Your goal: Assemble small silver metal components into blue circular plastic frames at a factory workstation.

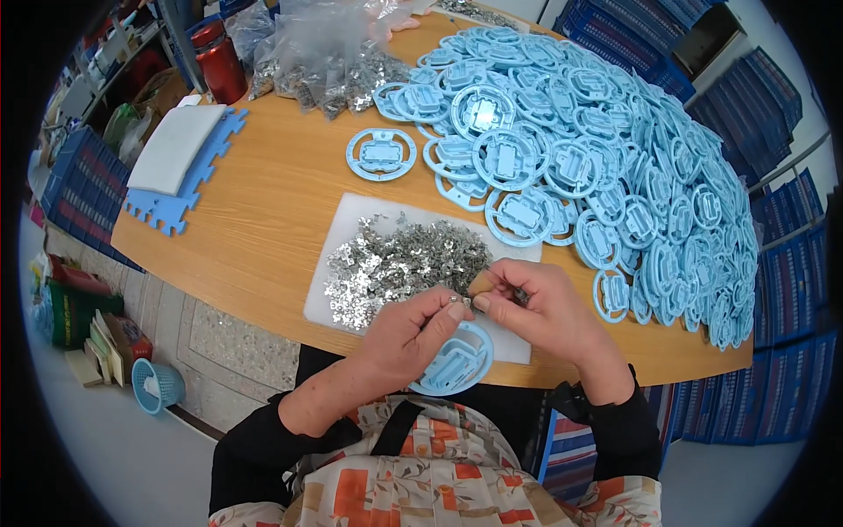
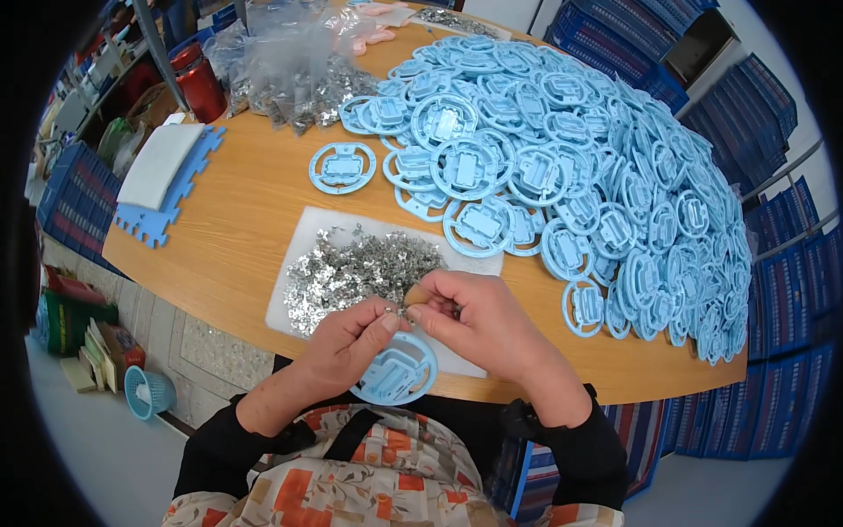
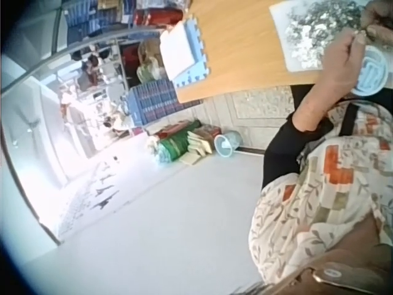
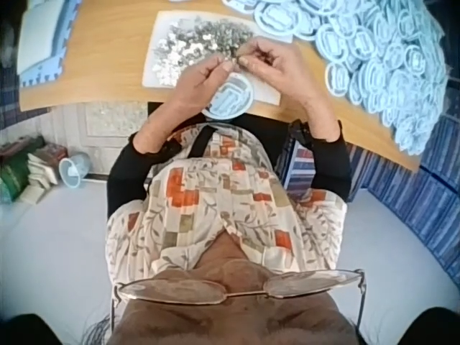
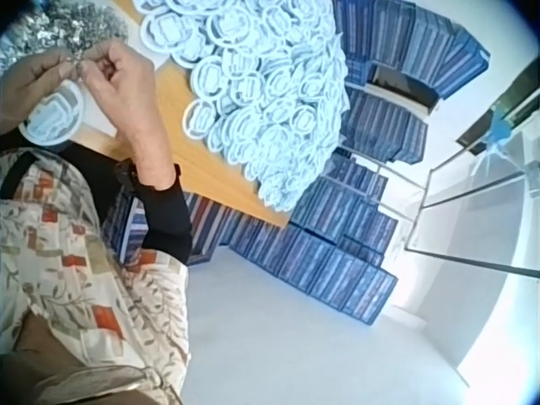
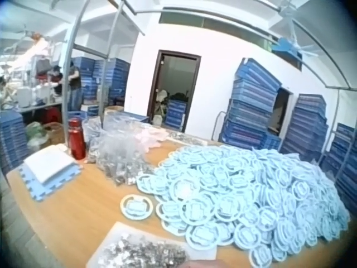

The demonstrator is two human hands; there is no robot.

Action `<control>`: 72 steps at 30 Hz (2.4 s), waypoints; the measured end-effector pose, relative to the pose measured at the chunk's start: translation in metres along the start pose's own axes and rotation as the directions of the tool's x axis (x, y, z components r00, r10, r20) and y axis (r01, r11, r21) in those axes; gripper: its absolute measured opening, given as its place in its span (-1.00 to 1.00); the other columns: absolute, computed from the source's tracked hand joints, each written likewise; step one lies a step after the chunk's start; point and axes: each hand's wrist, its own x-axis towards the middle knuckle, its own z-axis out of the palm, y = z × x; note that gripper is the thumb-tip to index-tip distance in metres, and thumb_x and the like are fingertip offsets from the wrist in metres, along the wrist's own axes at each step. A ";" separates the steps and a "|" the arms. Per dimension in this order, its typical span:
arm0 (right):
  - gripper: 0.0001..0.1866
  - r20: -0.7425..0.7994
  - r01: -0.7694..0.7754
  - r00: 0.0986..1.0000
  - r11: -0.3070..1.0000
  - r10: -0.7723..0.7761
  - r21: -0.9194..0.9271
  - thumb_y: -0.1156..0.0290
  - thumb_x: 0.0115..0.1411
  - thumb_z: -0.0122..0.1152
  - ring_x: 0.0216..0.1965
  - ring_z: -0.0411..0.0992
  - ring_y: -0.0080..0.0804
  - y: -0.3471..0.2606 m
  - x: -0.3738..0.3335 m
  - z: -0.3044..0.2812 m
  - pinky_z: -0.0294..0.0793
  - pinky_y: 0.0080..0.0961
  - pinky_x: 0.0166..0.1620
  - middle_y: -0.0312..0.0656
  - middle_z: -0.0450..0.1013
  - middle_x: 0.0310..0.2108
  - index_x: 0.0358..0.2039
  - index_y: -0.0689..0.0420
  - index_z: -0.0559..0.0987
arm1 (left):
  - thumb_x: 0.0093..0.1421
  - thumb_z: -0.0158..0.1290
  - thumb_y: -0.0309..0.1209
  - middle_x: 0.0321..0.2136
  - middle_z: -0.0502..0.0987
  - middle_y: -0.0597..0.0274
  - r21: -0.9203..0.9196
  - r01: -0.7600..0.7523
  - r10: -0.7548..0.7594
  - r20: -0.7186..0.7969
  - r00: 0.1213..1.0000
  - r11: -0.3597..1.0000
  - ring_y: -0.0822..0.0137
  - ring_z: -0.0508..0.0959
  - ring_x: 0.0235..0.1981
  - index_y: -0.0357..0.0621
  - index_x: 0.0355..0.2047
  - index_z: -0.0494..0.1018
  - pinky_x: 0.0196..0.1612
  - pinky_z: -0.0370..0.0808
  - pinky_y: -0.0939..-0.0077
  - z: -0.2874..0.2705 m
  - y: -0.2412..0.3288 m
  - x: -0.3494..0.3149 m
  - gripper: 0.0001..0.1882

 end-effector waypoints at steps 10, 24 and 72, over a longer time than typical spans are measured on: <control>-0.87 0.161 -0.202 0.975 0.920 0.155 0.336 0.42 0.15 0.25 -0.49 0.20 -0.78 0.015 0.007 -0.006 0.21 -0.69 -0.43 -0.51 0.34 -0.56 -0.47 0.19 0.53 | 0.44 -0.06 -0.23 -0.48 0.55 0.27 0.059 -0.019 0.015 0.073 0.997 0.998 0.53 0.50 -0.43 -0.17 -0.17 0.54 -0.32 0.46 0.55 0.003 0.008 0.010 -0.71; -0.94 -0.150 -0.083 0.970 0.839 0.192 0.539 0.48 0.21 0.22 -0.39 0.26 -0.78 0.035 -0.051 0.002 0.24 -0.72 -0.29 -0.46 0.43 -0.35 -0.36 0.17 0.53 | 0.46 -0.05 -0.19 -0.34 0.54 0.47 -0.389 0.158 -0.201 -0.072 0.977 0.907 0.64 0.47 -0.32 -0.19 -0.08 0.52 -0.23 0.46 0.68 0.004 -0.013 0.022 -0.68; -0.81 -0.368 0.132 0.889 0.921 -0.273 -0.366 0.56 -0.04 0.35 -0.35 0.54 -0.17 0.057 -0.060 0.023 0.54 -0.33 -0.29 -0.19 0.55 -0.36 -0.36 0.14 0.57 | 0.21 0.09 -0.41 -0.16 0.54 0.14 -0.325 0.432 -0.359 0.262 0.896 0.841 0.46 0.61 -0.22 -0.30 0.20 0.26 -0.37 0.59 0.58 0.031 -0.007 0.020 -0.44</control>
